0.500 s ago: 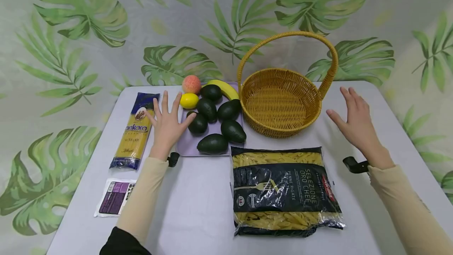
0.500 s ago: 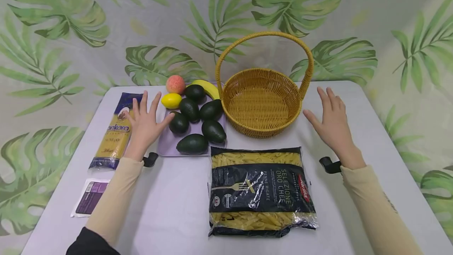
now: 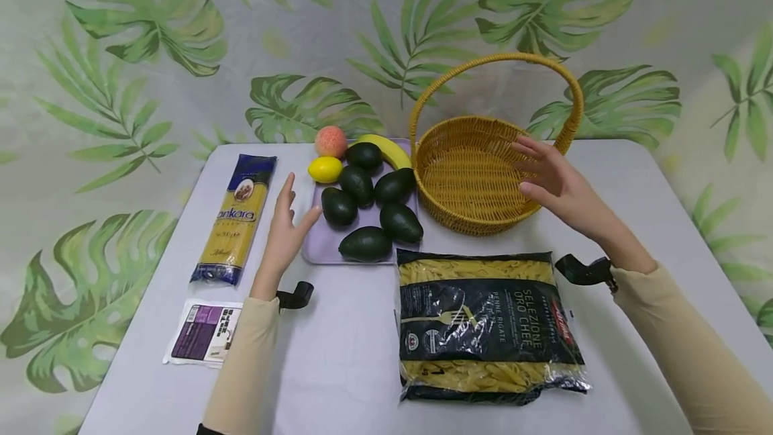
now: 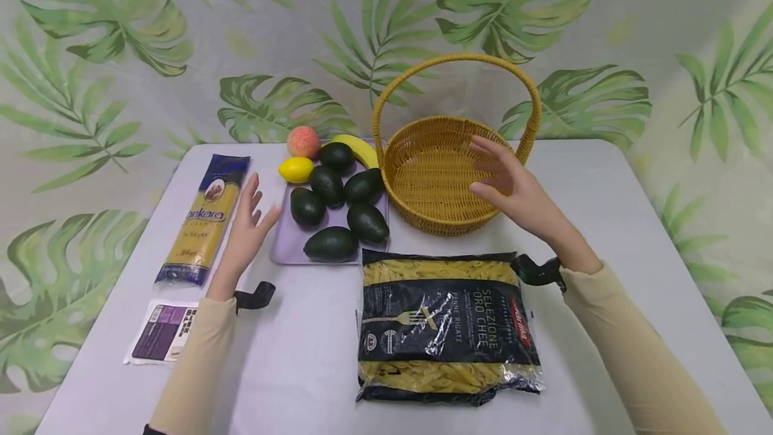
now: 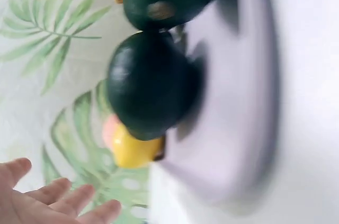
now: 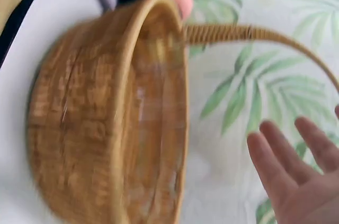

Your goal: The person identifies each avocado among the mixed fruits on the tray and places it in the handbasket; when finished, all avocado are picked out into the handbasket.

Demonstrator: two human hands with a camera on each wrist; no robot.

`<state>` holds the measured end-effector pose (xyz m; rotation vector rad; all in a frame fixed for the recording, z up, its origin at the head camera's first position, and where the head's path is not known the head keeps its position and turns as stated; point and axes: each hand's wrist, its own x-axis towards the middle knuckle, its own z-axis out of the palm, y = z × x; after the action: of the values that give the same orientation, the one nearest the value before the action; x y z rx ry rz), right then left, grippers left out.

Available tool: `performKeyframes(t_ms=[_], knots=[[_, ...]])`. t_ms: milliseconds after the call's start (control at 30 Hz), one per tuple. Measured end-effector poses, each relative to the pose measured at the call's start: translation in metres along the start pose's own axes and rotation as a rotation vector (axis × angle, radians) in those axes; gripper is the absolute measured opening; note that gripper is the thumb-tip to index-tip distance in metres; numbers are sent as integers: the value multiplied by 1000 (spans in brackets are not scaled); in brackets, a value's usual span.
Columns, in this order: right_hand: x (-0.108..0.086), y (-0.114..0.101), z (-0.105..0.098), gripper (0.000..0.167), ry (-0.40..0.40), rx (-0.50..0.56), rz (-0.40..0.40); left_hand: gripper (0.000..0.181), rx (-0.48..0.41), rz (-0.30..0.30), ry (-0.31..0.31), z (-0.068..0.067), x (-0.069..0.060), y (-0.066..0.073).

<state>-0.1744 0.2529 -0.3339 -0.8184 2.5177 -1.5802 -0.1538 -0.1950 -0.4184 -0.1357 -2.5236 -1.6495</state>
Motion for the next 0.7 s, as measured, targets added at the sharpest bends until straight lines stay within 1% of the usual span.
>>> performKeyframes(t_ms=[67, 167, 300, 400, 500, 567, 700], knots=[[9, -2, 7, 67, -86, 80, -22, 82, -63, -33, -20, 3, -5, -8], [24, -6, 18, 65, -203, 164, -37, 87, -100, -93, -62, 7, -12, -18], [44, -12, 35, 64, -324, 212, -43, 96, -118, -181, -141, 10, -18, -31], [60, -14, 48, 65, -405, 239, -67, 105, -93, -228, -193, 13, -20, -38], [76, -12, 62, 67, -498, 286, -74, 113, -12, -231, -226, 16, -20, -42], [85, -9, 71, 67, -568, 331, -66, 116, 39, -218, -238, 18, -20, -43], [103, -7, 88, 69, -682, 389, -36, 121, 124, -178, -258, 21, -21, -43]])
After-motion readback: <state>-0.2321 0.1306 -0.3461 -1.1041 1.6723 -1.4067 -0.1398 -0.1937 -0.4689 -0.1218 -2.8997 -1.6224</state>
